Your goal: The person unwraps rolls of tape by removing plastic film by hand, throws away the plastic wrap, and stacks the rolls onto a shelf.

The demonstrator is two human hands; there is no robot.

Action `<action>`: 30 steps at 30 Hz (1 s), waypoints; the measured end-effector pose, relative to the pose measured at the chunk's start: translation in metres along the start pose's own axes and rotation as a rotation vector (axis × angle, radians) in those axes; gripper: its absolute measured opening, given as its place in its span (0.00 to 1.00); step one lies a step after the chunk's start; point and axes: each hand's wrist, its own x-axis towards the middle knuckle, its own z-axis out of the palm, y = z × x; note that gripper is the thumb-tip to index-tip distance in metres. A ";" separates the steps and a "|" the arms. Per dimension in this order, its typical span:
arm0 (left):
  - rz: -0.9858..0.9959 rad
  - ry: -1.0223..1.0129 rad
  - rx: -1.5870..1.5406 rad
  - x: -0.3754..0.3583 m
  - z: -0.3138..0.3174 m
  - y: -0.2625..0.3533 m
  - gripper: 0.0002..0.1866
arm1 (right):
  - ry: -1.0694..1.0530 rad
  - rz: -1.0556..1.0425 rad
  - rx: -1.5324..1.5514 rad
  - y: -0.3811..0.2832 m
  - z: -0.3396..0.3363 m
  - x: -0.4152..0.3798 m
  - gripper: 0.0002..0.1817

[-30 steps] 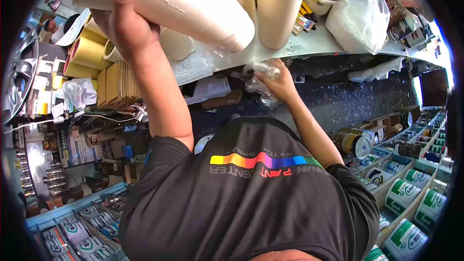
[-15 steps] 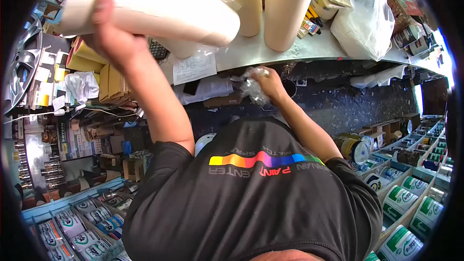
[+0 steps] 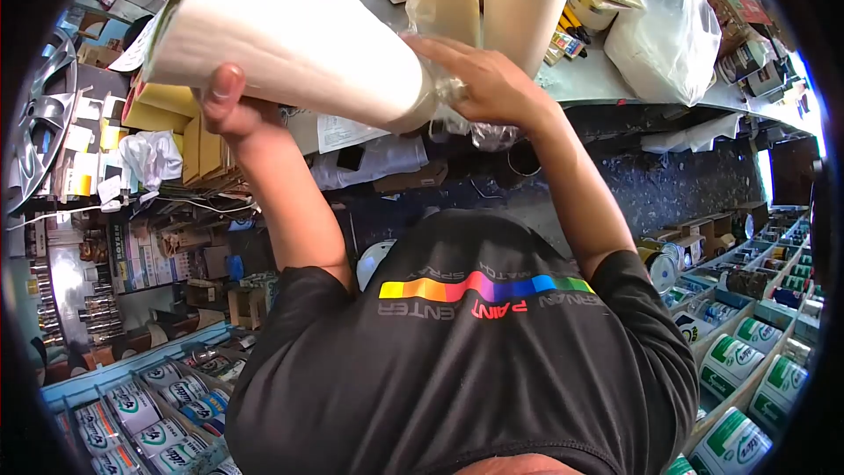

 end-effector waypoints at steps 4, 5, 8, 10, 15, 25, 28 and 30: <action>0.042 0.059 0.014 0.007 -0.008 0.001 0.41 | 0.006 0.051 -0.137 0.031 0.027 -0.004 0.17; 0.055 0.083 0.020 0.013 -0.014 0.003 0.41 | 0.001 0.071 -0.157 0.039 0.034 -0.007 0.16; 0.103 0.157 0.036 0.037 -0.036 0.015 0.41 | 0.072 0.088 -0.189 0.052 0.043 -0.015 0.13; 0.148 0.210 0.046 0.057 -0.057 0.028 0.41 | 0.114 0.072 -0.211 0.049 0.045 -0.013 0.12; 0.358 0.295 0.106 0.087 -0.108 0.060 0.42 | 0.080 0.106 -0.238 0.036 0.042 0.003 0.13; 0.325 0.325 0.274 0.075 -0.144 0.096 0.38 | 0.079 0.182 -0.011 -0.017 0.025 0.025 0.39; 0.239 0.318 0.195 0.052 -0.127 0.080 0.39 | 0.009 0.020 0.280 -0.048 0.048 0.043 0.39; 0.237 0.301 0.131 0.048 -0.123 0.071 0.40 | -0.084 0.120 0.451 -0.058 0.084 0.058 0.42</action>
